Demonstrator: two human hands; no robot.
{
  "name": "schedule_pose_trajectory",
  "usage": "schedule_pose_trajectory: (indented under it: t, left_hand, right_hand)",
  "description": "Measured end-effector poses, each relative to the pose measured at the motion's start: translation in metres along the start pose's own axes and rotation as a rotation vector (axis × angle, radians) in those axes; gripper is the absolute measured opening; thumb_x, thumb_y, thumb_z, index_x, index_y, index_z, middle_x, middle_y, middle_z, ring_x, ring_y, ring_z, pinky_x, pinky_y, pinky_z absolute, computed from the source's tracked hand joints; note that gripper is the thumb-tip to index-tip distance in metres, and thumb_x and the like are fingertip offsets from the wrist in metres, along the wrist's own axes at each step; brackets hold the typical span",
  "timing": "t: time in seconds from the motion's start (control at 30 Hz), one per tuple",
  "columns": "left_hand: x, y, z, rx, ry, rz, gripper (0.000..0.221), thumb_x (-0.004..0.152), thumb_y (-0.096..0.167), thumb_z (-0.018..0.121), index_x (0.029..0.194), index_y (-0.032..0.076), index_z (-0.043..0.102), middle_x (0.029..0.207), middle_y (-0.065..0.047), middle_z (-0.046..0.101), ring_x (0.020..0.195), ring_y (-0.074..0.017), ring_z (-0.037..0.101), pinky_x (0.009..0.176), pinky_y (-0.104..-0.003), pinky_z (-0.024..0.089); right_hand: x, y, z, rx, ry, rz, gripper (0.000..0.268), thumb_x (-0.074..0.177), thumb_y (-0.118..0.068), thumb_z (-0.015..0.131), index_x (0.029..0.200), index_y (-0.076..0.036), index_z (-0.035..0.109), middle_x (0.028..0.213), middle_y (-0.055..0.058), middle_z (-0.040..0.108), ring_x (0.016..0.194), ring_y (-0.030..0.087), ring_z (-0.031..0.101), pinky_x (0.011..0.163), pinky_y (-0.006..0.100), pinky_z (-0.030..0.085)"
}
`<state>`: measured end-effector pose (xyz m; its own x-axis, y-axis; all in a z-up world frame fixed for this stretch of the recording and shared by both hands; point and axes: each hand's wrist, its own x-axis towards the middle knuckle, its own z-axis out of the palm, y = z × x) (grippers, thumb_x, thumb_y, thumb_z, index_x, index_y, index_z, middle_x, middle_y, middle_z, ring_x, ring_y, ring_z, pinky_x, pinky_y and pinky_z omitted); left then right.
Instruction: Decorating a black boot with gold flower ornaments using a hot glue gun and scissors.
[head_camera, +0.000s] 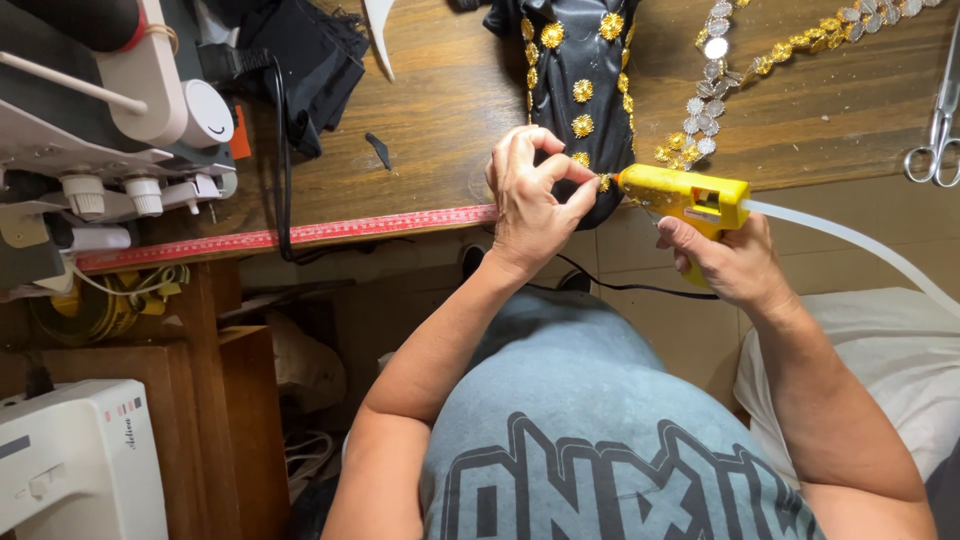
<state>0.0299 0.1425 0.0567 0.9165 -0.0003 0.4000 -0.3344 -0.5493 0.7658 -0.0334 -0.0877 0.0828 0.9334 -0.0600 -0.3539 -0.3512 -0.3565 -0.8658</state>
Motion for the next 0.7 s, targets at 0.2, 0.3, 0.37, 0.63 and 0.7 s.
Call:
schedule_pose_trajectory:
  t: [0.2,0.3,0.37,0.63,0.7]
  left_hand:
    - [0.007,0.012,-0.015,-0.078,0.022,0.025,0.013,0.085,0.021,0.077,0.085,0.02,0.063,0.096,-0.001,0.055,0.1,-0.0226,0.056,0.096,-0.036,0.038]
    - [0.002,0.024,-0.037,0.031,0.042,0.226,0.022,0.087,0.008,0.067,0.105,0.021,0.07,0.103,-0.005,0.054,0.107,-0.0304,0.054,0.091,-0.046,0.037]
    - [-0.011,0.019,-0.038,0.119,0.01,0.384,0.021,0.09,0.021,0.068,0.111,0.019,0.072,0.11,-0.005,0.056,0.113,-0.0304,0.054,0.097,-0.047,0.037]
    - [-0.031,-0.008,-0.009,0.393,0.007,0.578,0.045,0.097,0.058,0.058,0.117,0.02,0.07,0.129,-0.009,0.057,0.134,-0.032,0.04,0.111,-0.054,0.026]
    - [-0.031,-0.008,-0.01,0.406,-0.001,0.575,0.048,0.096,0.06,0.057,0.116,0.018,0.071,0.13,-0.01,0.058,0.135,-0.0322,0.04,0.112,-0.054,0.027]
  right_hand:
    - [-0.003,0.006,0.001,0.017,0.011,-0.052,0.022,0.099,-0.02,0.073,0.093,0.0,0.072,0.074,0.009,0.071,0.049,0.011,0.057,0.047,0.026,0.053]
    - [-0.004,0.009,0.003,0.041,0.009,-0.071,0.022,0.1,-0.019,0.073,0.092,0.001,0.071,0.076,0.009,0.071,0.05,0.012,0.057,0.047,0.026,0.052]
    - [-0.004,0.013,0.002,0.04,0.011,-0.064,0.022,0.099,-0.02,0.073,0.093,0.001,0.071,0.077,0.009,0.071,0.05,0.012,0.057,0.048,0.026,0.052]
    - [-0.003,0.008,0.007,0.034,-0.014,-0.25,0.027,0.103,-0.019,0.074,0.081,-0.005,0.075,0.056,0.006,0.064,0.049,0.014,0.063,0.054,0.029,0.051]
    - [-0.003,0.008,0.007,0.013,-0.019,-0.252,0.027,0.104,-0.019,0.072,0.081,-0.005,0.075,0.054,0.006,0.063,0.049,0.015,0.063,0.053,0.028,0.05]
